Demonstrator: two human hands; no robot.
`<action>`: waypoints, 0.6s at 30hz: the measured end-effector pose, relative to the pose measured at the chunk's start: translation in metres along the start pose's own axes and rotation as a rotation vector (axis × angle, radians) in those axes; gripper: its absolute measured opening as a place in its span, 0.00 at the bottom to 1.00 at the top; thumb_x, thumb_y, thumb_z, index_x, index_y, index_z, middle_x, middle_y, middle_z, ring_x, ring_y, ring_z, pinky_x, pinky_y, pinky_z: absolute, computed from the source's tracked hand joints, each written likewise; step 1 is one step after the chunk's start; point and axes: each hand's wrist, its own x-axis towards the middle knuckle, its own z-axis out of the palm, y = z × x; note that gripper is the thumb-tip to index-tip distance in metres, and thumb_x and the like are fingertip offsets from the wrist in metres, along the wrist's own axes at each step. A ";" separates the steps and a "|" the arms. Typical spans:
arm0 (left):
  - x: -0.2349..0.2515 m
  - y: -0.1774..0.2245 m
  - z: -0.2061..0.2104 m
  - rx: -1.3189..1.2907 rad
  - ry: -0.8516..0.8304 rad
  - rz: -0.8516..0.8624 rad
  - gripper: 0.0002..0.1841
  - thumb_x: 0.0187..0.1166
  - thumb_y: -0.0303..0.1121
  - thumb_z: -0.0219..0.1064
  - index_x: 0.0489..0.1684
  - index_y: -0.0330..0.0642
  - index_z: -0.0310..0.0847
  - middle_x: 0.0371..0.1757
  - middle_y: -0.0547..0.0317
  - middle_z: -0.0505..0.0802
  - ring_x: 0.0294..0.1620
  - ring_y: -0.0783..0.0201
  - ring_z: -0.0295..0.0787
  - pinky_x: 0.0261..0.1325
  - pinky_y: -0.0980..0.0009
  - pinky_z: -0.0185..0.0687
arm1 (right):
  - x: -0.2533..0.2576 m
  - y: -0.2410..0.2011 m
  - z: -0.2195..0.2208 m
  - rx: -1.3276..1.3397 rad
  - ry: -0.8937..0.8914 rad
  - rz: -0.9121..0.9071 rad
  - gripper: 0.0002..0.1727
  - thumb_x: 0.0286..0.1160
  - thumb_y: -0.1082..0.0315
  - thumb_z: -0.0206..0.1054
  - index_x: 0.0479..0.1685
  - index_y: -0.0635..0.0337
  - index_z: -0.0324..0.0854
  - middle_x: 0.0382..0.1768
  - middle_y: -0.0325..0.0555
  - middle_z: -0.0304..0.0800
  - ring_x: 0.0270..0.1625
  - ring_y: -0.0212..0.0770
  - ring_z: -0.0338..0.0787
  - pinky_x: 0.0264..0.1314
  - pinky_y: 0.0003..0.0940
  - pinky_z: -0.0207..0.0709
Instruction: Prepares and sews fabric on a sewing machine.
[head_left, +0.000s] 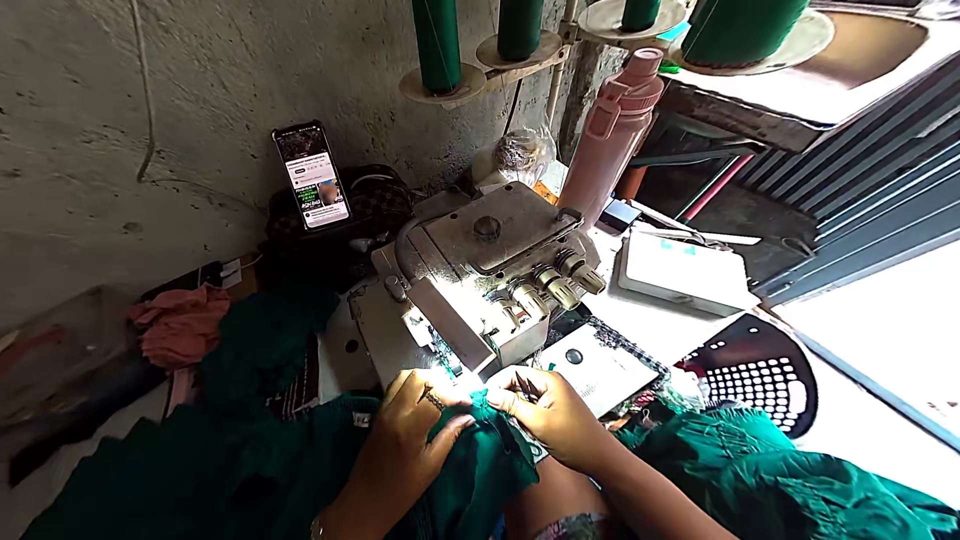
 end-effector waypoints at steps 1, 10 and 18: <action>0.000 0.002 0.000 0.050 0.000 0.011 0.09 0.77 0.46 0.70 0.43 0.55 0.90 0.45 0.60 0.86 0.56 0.71 0.80 0.63 0.84 0.70 | 0.000 0.001 0.001 -0.004 0.004 -0.010 0.05 0.78 0.66 0.68 0.38 0.54 0.87 0.26 0.23 0.84 0.24 0.13 0.75 0.28 0.09 0.69; 0.005 0.023 -0.007 0.085 -0.140 -0.011 0.07 0.79 0.39 0.62 0.35 0.50 0.82 0.49 0.61 0.94 0.60 0.63 0.88 0.65 0.66 0.78 | -0.002 -0.002 0.002 -0.059 0.003 -0.050 0.06 0.77 0.66 0.68 0.37 0.56 0.89 0.29 0.24 0.87 0.27 0.11 0.77 0.31 0.08 0.70; 0.006 0.017 -0.003 -0.150 -0.209 -0.271 0.14 0.76 0.40 0.68 0.49 0.39 0.82 0.40 0.61 0.91 0.46 0.72 0.86 0.56 0.74 0.78 | -0.009 0.000 0.006 -0.123 0.051 -0.126 0.07 0.77 0.65 0.68 0.37 0.57 0.89 0.31 0.26 0.88 0.29 0.09 0.78 0.33 0.06 0.70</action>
